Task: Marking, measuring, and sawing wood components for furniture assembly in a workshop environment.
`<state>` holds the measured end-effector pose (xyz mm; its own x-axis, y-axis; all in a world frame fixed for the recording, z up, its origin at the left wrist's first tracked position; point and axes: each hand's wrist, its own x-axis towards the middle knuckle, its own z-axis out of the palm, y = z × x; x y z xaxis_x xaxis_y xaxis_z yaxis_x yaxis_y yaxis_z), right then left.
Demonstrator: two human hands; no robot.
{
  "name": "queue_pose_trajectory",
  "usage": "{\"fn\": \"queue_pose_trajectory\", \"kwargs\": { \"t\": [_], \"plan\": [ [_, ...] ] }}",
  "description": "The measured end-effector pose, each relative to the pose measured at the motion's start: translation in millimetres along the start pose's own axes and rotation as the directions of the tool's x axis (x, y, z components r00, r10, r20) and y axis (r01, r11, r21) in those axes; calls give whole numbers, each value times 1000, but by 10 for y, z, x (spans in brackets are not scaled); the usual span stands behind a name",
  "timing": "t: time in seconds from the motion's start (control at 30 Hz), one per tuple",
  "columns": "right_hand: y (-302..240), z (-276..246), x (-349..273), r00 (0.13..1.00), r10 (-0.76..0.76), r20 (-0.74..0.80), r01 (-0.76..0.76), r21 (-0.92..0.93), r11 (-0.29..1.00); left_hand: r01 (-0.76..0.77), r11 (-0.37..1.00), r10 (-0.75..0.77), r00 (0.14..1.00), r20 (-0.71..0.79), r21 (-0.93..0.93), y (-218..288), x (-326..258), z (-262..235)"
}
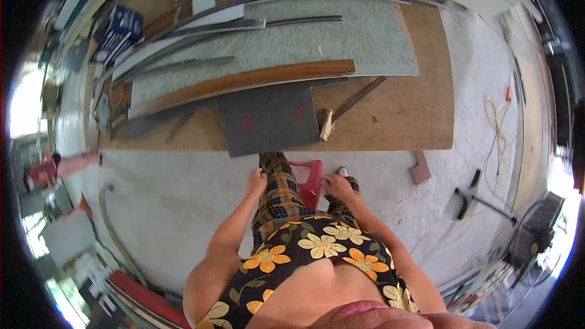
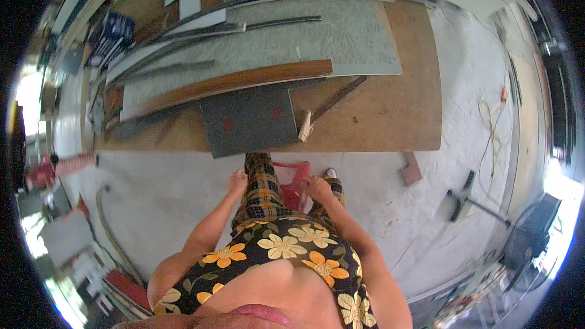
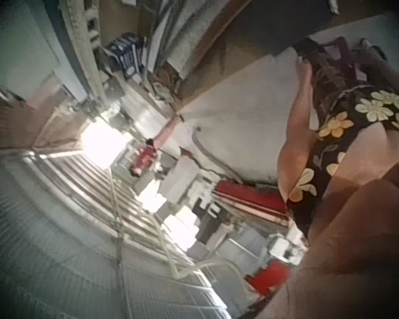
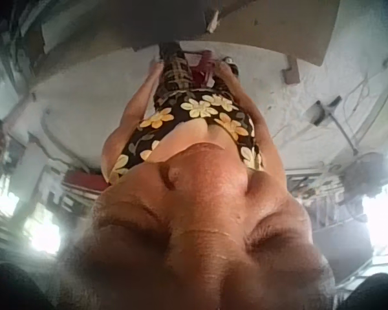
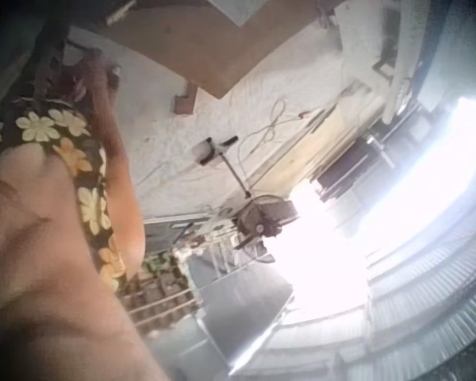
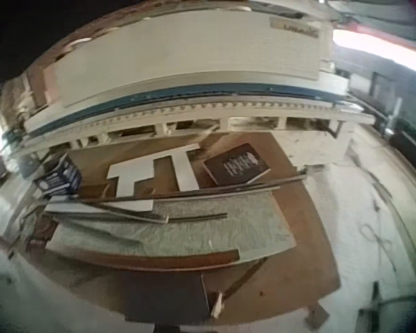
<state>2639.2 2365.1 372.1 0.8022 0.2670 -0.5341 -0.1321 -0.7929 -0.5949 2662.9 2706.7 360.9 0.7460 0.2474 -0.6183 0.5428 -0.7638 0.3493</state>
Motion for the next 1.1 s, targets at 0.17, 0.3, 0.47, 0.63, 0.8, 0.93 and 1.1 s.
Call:
{"fn": "queue_pose_trajectory", "kwargs": {
  "t": [0.17,0.3,0.47,0.63,0.8,0.93,1.1],
  "plan": [
    [-1015,323,586,946,71,318,-19,-164,986,-457,889,443,870,215,19,742,-231,-735],
    [-848,1161,854,988,-14,152,76,-408,910,-515,843,518,696,498,-157,1121,-82,-689],
    [-806,1326,886,986,28,165,26,-319,947,-518,832,535,657,531,-198,1114,-3,-321],
    [-719,1531,804,979,30,203,18,-231,973,-549,811,558,621,551,-202,1147,-13,-8],
    [-472,1484,844,977,22,211,19,-188,982,-595,791,548,580,603,-146,1292,43,106],
    [-348,1501,905,976,14,218,21,-155,988,-676,716,642,537,547,-177,1260,88,181],
    [-218,1455,1068,977,9,215,20,-131,991,-733,653,695,482,533,-189,1257,153,142]
  ]
}}
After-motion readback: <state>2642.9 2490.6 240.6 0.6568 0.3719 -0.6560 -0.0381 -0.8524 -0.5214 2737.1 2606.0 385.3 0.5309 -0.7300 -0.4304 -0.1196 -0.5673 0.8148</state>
